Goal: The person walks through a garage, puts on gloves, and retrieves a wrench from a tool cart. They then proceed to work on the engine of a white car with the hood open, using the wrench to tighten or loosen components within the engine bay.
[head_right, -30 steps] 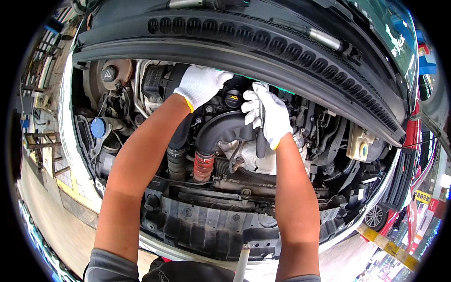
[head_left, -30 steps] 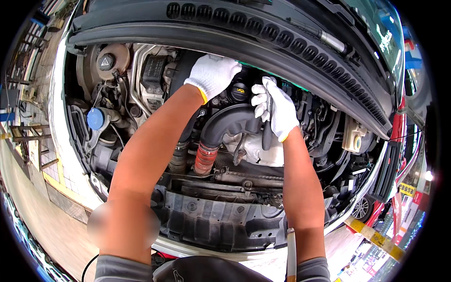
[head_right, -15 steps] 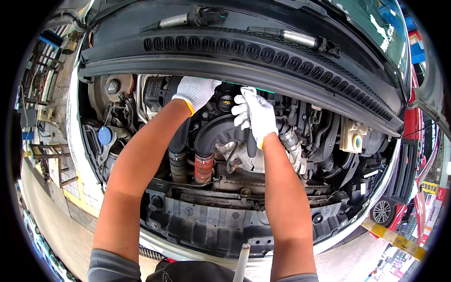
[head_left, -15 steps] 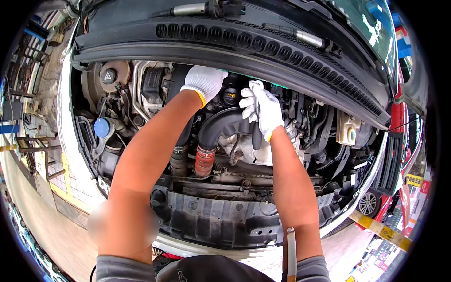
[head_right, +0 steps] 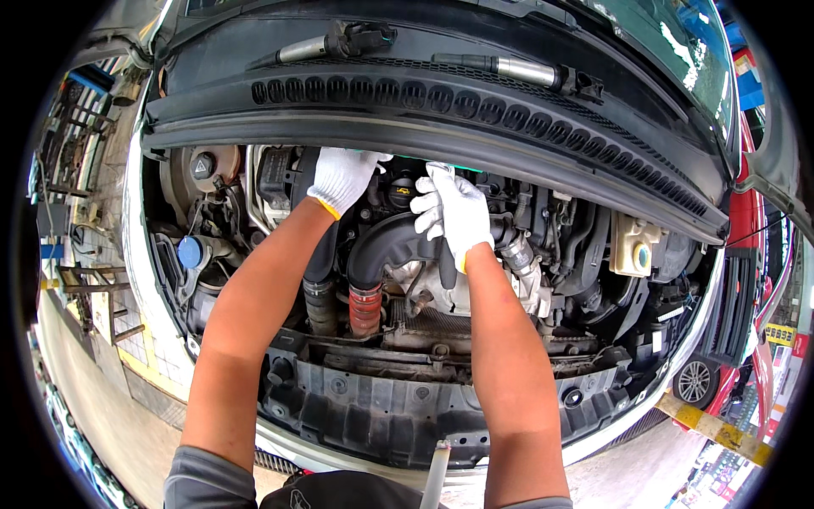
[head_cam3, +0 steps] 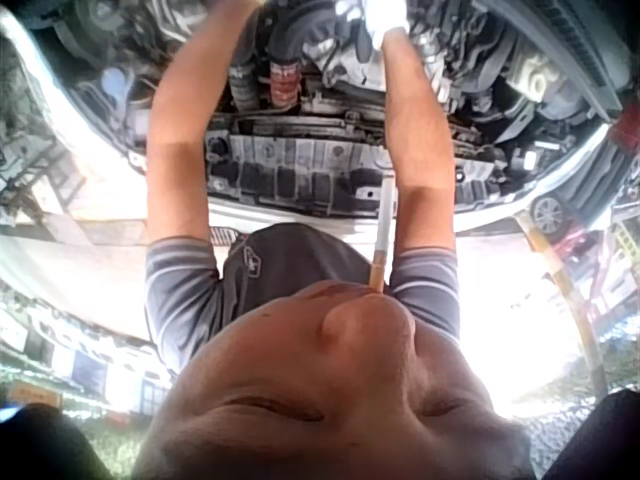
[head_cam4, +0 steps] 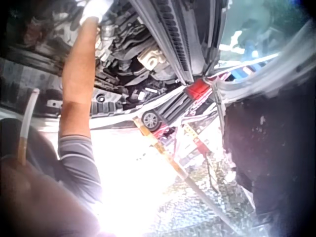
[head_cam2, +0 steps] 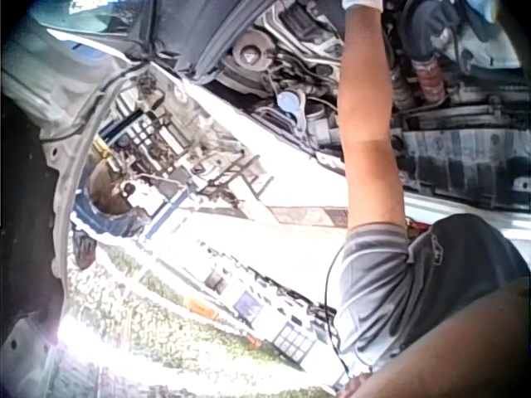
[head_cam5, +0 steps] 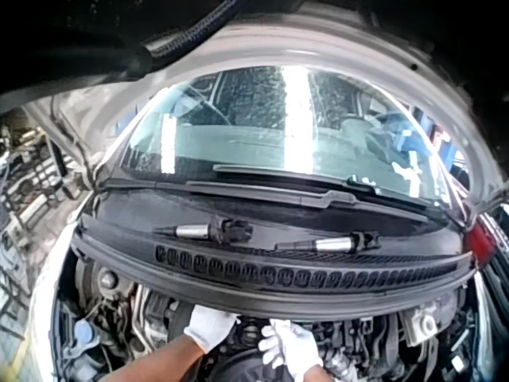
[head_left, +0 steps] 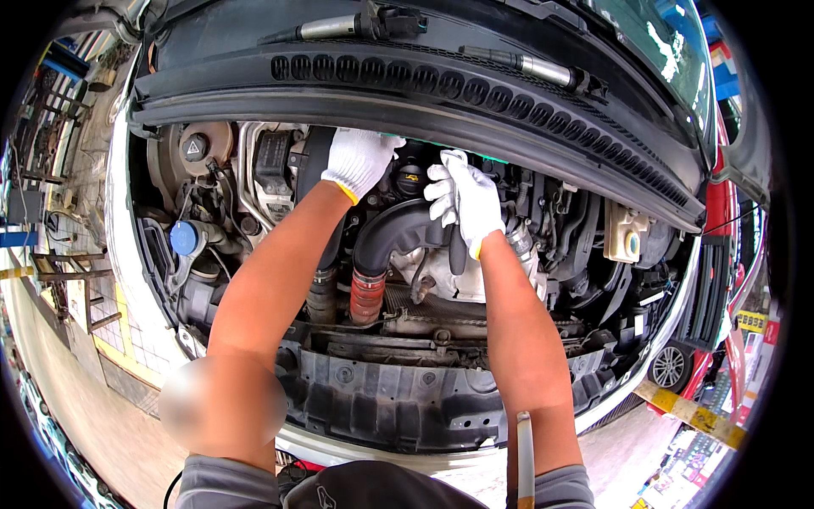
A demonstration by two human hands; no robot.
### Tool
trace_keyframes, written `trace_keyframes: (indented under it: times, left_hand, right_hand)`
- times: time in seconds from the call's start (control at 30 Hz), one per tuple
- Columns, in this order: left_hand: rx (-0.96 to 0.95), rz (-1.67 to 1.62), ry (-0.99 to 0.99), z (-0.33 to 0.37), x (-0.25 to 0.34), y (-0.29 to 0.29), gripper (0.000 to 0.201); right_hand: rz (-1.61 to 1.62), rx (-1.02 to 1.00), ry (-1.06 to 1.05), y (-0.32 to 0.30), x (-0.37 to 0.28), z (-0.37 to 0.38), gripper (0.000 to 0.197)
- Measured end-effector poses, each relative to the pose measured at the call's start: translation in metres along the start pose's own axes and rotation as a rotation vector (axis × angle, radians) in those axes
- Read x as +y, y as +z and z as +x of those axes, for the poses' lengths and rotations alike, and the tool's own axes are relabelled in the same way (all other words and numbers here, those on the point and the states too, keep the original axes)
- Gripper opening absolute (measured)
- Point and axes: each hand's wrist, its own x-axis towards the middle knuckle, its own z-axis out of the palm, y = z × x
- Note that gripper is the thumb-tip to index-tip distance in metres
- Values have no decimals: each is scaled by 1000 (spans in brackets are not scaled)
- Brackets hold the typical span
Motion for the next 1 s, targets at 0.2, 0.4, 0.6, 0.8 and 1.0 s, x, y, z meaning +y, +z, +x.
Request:
trace_keyframes:
  times: [0.2, 0.4, 0.6, 0.8, 1.0]
  left_hand:
    - [144, -74, -17, -6, 17, -10, 39]
    - [200, -151, -54, -12, 15, -11, 38]
    - [125, -308, -169, -20, 28, -27, 36]
    - [185, -390, -110, -25, 32, -25, 34]
    - [130, -480, -188, -32, 60, -43, 30]
  right_hand:
    - [4, 11, 6, -1, 2, 4, 32]
    - [-39, -1, 20, 1, 1, 4, 34]
    - [-56, -13, -1, -1, 4, 7, 36]
    - [-66, 8, 5, -1, 4, 7, 36]
    - [-76, 2, -12, -2, 5, 8, 37]
